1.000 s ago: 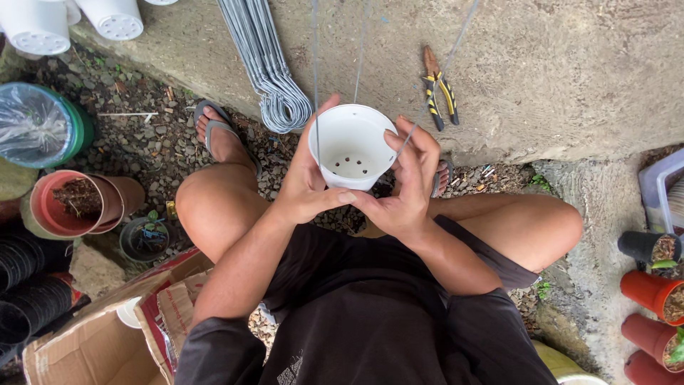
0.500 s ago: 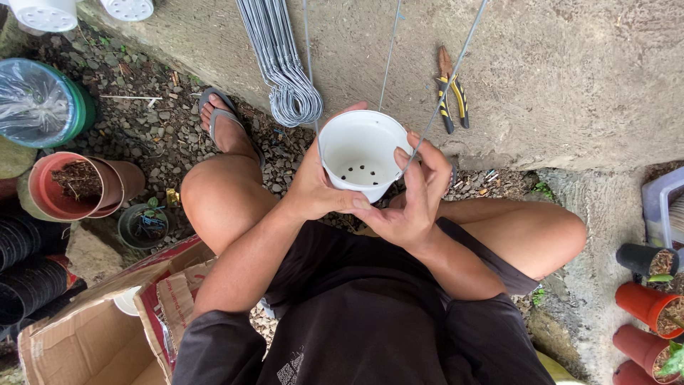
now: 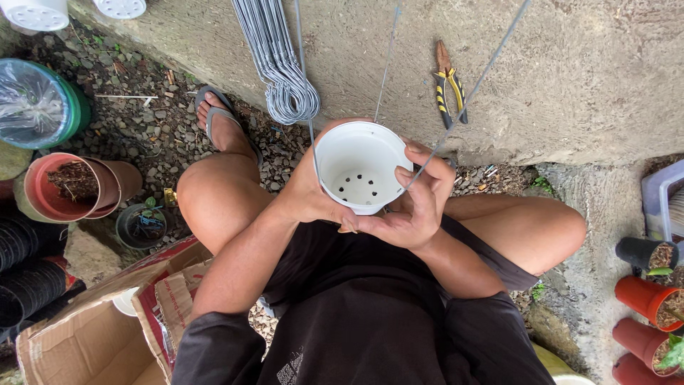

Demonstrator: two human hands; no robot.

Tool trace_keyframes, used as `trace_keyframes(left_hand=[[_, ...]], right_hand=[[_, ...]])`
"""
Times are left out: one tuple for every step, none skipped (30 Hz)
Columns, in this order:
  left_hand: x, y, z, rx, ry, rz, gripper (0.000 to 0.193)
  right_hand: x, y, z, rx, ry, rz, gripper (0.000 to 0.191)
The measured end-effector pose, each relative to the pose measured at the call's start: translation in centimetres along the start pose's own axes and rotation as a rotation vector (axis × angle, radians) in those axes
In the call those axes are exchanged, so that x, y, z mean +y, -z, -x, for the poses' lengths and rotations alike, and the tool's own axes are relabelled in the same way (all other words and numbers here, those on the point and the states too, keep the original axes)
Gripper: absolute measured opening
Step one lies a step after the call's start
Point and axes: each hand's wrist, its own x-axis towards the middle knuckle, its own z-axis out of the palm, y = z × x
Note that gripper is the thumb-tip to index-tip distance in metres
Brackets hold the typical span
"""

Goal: The person sits on the ground and threads metal wires through pre-drilled holes in a white plastic pot. Using pliers, they bend the wire ends inside the pot to secure them. The person repeats this process for multiple pots, placing finished units aside.

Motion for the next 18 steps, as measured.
trace_keyframes(left_hand=[[0.02,-0.01,0.08,-0.001,0.021,0.016,0.124],[0.05,-0.05,0.16,-0.002,0.041,0.033,0.125],[0.09,-0.11,0.22,0.0,0.049,0.019,0.125],[0.16,-0.18,0.24,0.002,0.056,0.005,0.126],[0.28,-0.25,0.24,0.004,0.064,-0.01,0.126],[0.44,-0.3,0.2,-0.009,0.054,-0.041,0.124],[0.62,-0.33,0.14,-0.021,0.044,-0.071,0.122],[0.78,-0.37,0.06,-0.032,0.035,-0.101,0.12],[0.9,-0.42,-0.02,-0.033,0.022,-0.109,0.118],[0.97,-0.48,-0.1,-0.034,0.008,-0.118,0.116],[0.98,-0.53,-0.14,-0.036,-0.005,-0.127,0.114],[0.96,-0.56,-0.14,-0.027,-0.002,-0.118,0.111],[0.91,-0.58,-0.08,-0.019,0.001,-0.108,0.108],[0.83,-0.57,0.02,-0.008,0.005,-0.099,0.105],[0.75,-0.56,0.15,0.014,0.018,-0.091,0.103],[0.68,-0.53,0.3,0.034,0.03,-0.085,0.1],[0.63,-0.5,0.43,0.055,0.043,-0.079,0.098],[0.6,-0.5,0.53,0.055,0.043,-0.069,0.098]], right_hand=[[0.11,0.04,-0.04,-0.001,0.004,-0.022,0.096],[0.17,0.03,-0.07,-0.002,0.007,-0.044,0.096],[0.18,0.07,-0.08,-0.001,0.017,-0.026,0.098],[0.18,0.09,-0.11,0.0,0.027,-0.008,0.099],[0.16,0.13,-0.12,0.002,0.036,0.009,0.101],[0.22,0.07,-0.18,0.004,0.03,0.002,0.099],[0.27,0.04,-0.22,0.006,0.024,-0.006,0.097],[0.31,0.04,-0.25,0.007,0.017,-0.013,0.096],[0.37,0.08,-0.26,-0.002,0.013,-0.021,0.096],[0.46,0.12,-0.26,-0.012,0.01,-0.03,0.096],[0.54,0.17,-0.25,-0.021,0.007,-0.038,0.096],[0.61,0.24,-0.2,-0.027,0.01,-0.023,0.096],[0.67,0.31,-0.14,-0.034,0.014,-0.009,0.096],[0.74,0.39,-0.09,-0.042,0.016,0.004,0.096],[0.82,0.41,-0.05,-0.043,0.008,-0.029,0.097],[0.94,0.39,-0.03,-0.043,0.001,-0.062,0.097],[1.03,0.35,-0.03,-0.042,-0.006,-0.095,0.098],[1.09,0.31,-0.01,-0.04,-0.014,-0.113,0.098]])
